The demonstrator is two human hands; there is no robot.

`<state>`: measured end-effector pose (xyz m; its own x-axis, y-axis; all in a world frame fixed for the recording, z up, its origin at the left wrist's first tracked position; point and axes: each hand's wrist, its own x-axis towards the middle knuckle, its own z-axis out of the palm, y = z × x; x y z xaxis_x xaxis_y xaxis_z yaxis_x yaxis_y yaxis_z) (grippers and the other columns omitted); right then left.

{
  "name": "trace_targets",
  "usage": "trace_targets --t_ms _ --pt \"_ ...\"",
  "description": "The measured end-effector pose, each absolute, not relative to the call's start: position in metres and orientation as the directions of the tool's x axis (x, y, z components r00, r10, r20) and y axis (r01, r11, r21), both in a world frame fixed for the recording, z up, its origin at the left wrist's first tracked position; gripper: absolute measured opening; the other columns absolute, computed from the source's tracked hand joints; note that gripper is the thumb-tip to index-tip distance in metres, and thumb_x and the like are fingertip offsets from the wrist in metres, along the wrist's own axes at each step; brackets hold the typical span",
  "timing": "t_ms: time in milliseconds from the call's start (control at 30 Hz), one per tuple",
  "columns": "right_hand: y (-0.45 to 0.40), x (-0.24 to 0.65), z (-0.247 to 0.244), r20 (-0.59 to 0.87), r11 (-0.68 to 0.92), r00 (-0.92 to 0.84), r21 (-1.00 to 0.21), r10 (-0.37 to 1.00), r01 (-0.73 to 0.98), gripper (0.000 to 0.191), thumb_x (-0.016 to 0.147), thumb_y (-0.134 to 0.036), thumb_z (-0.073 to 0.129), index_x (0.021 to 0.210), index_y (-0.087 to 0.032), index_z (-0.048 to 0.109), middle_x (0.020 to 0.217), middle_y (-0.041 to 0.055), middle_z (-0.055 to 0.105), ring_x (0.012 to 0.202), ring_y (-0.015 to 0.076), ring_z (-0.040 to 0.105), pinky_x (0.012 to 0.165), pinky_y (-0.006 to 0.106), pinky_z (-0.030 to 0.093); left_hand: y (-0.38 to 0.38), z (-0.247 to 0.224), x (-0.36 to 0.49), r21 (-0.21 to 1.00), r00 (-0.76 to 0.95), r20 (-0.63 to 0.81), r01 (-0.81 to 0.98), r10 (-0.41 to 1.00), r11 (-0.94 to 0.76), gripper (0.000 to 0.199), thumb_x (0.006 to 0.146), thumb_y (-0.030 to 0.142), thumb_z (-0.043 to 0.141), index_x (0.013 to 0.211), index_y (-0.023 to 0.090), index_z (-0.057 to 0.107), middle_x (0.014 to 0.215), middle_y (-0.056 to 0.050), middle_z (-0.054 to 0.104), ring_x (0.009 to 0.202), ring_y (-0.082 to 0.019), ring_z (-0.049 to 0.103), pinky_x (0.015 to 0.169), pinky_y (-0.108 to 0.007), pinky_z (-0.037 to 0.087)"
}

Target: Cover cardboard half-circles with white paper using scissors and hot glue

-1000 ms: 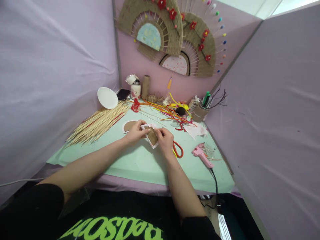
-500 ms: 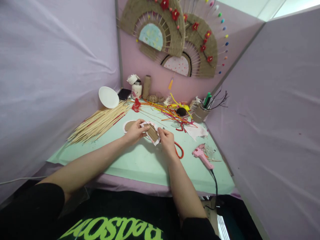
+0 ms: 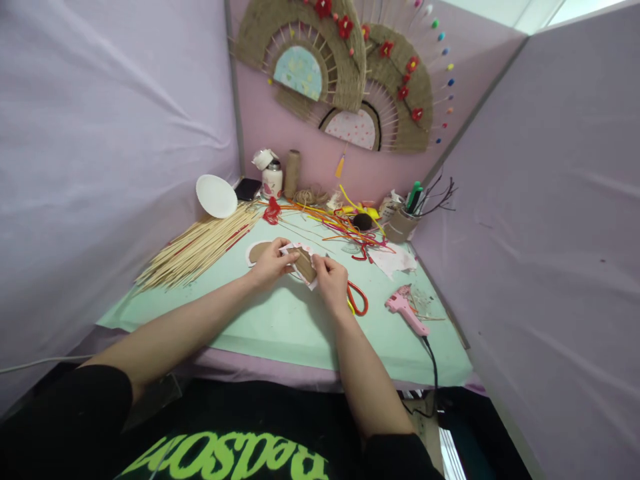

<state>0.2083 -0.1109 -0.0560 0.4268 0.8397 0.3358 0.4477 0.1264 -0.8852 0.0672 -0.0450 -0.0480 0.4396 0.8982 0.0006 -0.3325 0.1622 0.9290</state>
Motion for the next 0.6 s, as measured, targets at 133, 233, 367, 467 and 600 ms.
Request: trace_targets --t_ms 133,233,367,467,600 --pt "-0.1131 0.2082 -0.0506 0.161 0.095 0.411 -0.980 0.897 0.176 0.060 0.083 -0.067 0.041 0.067 -0.015 0.065 0.053 0.0008 0.054 0.050 0.0129 0.042 0.047 0.027 0.031 -0.0459 -0.0466 0.0672 0.919 0.447 0.015 -0.359 0.894 0.165 0.042 0.064 0.027 0.077 0.088 0.019 0.044 0.087 0.001 0.057 0.082 -0.013 0.060 0.072 -0.031 0.053" --pt "-0.1125 0.2103 -0.0507 0.178 0.105 0.395 -0.974 0.901 0.199 0.051 0.078 -0.064 0.054 0.066 -0.015 0.065 0.055 -0.0005 0.054 0.052 0.0118 0.042 0.049 0.026 0.031 -0.0460 -0.0471 0.0668 0.917 0.436 0.023 -0.368 0.900 0.155 0.043 0.063 0.028 0.078 0.088 0.019 0.045 0.086 0.001 0.057 0.079 -0.012 0.060 0.069 -0.029 0.053" --pt "-0.1101 0.2147 -0.0549 0.231 0.134 0.345 -0.950 0.910 0.283 0.038 0.074 -0.054 0.064 0.072 -0.015 0.068 0.065 0.0001 0.060 0.060 0.0131 0.047 0.056 0.025 0.036 -0.0462 -0.0472 0.0653 0.909 0.465 0.043 -0.385 0.884 0.158 0.045 0.061 0.029 0.080 0.087 0.018 0.045 0.084 0.001 0.059 0.077 -0.012 0.060 0.069 -0.029 0.053" --pt "-0.1097 0.2165 -0.0564 0.278 0.160 0.328 -0.926 0.903 0.343 0.035 0.076 -0.050 0.063 0.073 -0.016 0.068 0.067 0.0005 0.061 0.063 0.0134 0.048 0.058 0.025 0.036 -0.0457 -0.0465 0.0642 0.905 0.495 0.035 -0.384 0.868 0.182 0.047 0.059 0.030 0.081 0.086 0.018 0.045 0.084 0.001 0.060 0.079 -0.013 0.061 0.071 -0.030 0.053" --pt "-0.1102 0.2168 -0.0547 0.299 0.170 0.327 -0.914 0.897 0.368 0.038 0.080 -0.052 0.057 0.069 -0.016 0.065 0.064 0.0000 0.057 0.061 0.0131 0.046 0.057 0.025 0.036 -0.0447 -0.0456 0.0635 0.908 0.501 0.033 -0.377 0.865 0.184 0.047 0.059 0.031 0.081 0.087 0.018 0.046 0.086 0.000 0.060 0.080 -0.014 0.061 0.072 -0.031 0.053"
